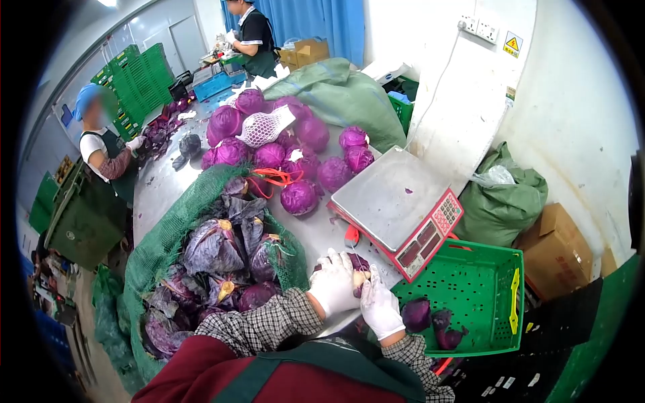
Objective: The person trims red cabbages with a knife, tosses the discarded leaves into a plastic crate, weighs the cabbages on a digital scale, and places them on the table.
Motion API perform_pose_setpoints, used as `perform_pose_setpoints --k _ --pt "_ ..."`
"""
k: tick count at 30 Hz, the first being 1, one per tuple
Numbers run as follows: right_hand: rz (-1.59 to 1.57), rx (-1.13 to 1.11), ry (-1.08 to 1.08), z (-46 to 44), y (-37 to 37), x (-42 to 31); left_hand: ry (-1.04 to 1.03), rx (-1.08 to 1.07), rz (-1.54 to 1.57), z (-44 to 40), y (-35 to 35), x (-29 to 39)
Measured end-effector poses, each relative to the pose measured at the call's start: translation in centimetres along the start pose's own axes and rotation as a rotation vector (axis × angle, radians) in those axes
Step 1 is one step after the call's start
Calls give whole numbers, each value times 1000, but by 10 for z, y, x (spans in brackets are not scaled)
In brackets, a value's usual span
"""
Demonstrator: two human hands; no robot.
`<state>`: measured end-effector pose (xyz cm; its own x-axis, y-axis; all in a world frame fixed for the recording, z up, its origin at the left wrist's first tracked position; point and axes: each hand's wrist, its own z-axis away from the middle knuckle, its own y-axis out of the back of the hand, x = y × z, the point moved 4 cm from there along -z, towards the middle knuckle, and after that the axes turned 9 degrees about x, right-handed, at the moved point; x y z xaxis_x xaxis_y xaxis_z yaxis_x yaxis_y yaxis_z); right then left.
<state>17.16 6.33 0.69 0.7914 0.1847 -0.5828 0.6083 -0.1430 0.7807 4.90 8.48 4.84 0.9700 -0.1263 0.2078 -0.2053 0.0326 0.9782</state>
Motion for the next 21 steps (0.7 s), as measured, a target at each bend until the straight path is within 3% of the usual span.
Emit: perform_pose_setpoints --k 4,6,8,9,10,11,14,16,20,21 --pt "-7 41 107 -7 -1 2 28 -26 -26 0 -1 -2" --pt "-39 -44 71 -12 4 3 19 -48 -29 2 -1 -1" --pt "-216 185 165 -26 1 24 -18 -41 -53 7 -1 -4" --pt "90 165 388 -22 -9 48 17 -65 27 15 8 -2" --pt "379 202 621 -16 -19 72 -14 87 -23 26 2 -4" --pt "370 261 631 -4 -24 77 -54 97 -42 35 -1 -8" --pt "261 363 583 23 -27 71 -132 91 9 54 -9 -35" --pt "-34 266 227 25 -35 79 -235 111 30 55 -10 -47" --pt "-6 393 279 33 -23 69 -363 109 125 48 -8 -68" --pt "-272 408 76 36 -27 78 -407 98 167 44 -7 -73"
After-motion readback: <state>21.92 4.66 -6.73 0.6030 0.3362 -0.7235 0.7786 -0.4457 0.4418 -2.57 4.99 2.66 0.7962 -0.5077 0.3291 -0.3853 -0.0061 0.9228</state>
